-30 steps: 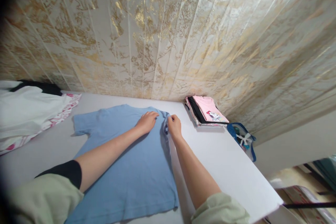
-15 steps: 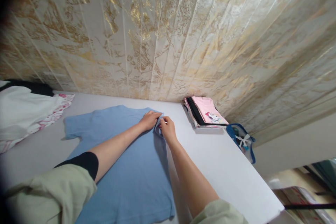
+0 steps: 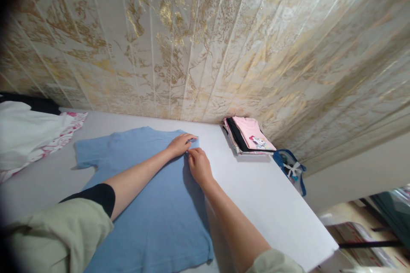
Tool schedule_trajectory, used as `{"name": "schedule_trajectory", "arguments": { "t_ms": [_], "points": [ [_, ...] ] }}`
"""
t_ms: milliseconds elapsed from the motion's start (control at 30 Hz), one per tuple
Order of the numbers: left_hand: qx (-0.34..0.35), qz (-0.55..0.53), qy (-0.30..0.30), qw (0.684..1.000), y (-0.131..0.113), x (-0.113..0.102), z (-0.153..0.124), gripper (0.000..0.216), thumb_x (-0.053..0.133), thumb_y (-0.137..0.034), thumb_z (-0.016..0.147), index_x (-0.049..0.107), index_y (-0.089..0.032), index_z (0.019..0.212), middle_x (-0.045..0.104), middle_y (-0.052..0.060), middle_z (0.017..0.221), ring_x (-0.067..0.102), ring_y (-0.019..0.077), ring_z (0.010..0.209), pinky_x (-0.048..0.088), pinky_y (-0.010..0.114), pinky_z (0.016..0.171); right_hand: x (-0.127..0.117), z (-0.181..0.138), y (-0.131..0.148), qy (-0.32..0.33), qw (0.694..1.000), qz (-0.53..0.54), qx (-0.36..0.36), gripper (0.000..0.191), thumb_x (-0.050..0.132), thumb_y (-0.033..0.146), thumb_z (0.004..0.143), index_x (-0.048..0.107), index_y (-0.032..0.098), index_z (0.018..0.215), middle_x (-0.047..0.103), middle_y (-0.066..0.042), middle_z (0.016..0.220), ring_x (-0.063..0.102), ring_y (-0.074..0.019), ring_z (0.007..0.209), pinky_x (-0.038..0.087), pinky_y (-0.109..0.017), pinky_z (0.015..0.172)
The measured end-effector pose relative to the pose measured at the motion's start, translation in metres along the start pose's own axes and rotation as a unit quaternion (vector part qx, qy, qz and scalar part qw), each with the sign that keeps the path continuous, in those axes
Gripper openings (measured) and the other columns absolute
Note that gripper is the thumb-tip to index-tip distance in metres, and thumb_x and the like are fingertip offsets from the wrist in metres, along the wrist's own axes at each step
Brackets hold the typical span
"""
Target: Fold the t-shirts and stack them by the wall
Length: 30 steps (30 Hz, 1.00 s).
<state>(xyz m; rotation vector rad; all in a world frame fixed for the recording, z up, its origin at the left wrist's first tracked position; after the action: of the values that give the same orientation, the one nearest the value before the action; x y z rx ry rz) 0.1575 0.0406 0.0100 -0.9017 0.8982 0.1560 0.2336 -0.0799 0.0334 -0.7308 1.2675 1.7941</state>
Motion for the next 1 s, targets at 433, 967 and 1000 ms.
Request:
{"name": "schedule_trajectory", "arguments": {
  "t_ms": [433, 967, 1000],
  "points": [
    [0.001, 0.029, -0.008, 1.000, -0.001, 0.004, -0.006, 0.044, 0.043, -0.009, 0.084, 0.071, -0.026, 0.113, 0.063, 0.000, 0.128, 0.053, 0.0188, 0.116, 0.038, 0.032, 0.107, -0.001, -0.103, 0.019, 0.136, 0.969, -0.203, -0.031, 0.063, 0.042, 0.043, 0.096, 0.030, 0.016, 0.151, 0.027, -0.010, 0.157, 0.024, -0.0246, 0.145, 0.024, -0.046, 0.117],
    [-0.034, 0.122, 0.030, 0.991, -0.024, -0.076, -0.117, 0.044, 0.042, -0.027, 0.093, 0.054, -0.012, 0.133, 0.055, 0.013, 0.139, 0.048, 0.0236, 0.131, 0.033, 0.037, 0.113, -0.003, -0.107, 0.016, 0.118, 0.968, -0.218, -0.035, 0.060, 0.038, 0.045, 0.097, 0.034, 0.015, 0.149, 0.031, -0.009, 0.156, 0.026, -0.0222, 0.144, 0.026, -0.044, 0.116],
    [-0.045, 0.148, 0.054, 0.987, -0.025, -0.075, -0.136, 0.048, 0.044, -0.033, 0.093, 0.051, -0.012, 0.136, 0.050, 0.014, 0.144, 0.043, 0.0253, 0.135, 0.030, 0.039, 0.114, -0.002, -0.107, 0.015, 0.112, 0.968, -0.221, -0.038, 0.059, 0.038, 0.045, 0.097, 0.035, 0.016, 0.149, 0.033, -0.009, 0.155, 0.027, -0.0223, 0.144, 0.027, -0.044, 0.115]
  ]
}}
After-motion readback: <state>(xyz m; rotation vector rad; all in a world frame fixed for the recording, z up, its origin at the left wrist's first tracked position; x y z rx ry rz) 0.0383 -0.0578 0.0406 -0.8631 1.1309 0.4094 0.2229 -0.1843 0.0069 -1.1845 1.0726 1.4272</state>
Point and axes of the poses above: each hand's wrist, its own z-axis towards the middle knuckle, its own x-axis out of the palm, y = z × x, the point moved 5 cm from there along z, towards the middle knuckle
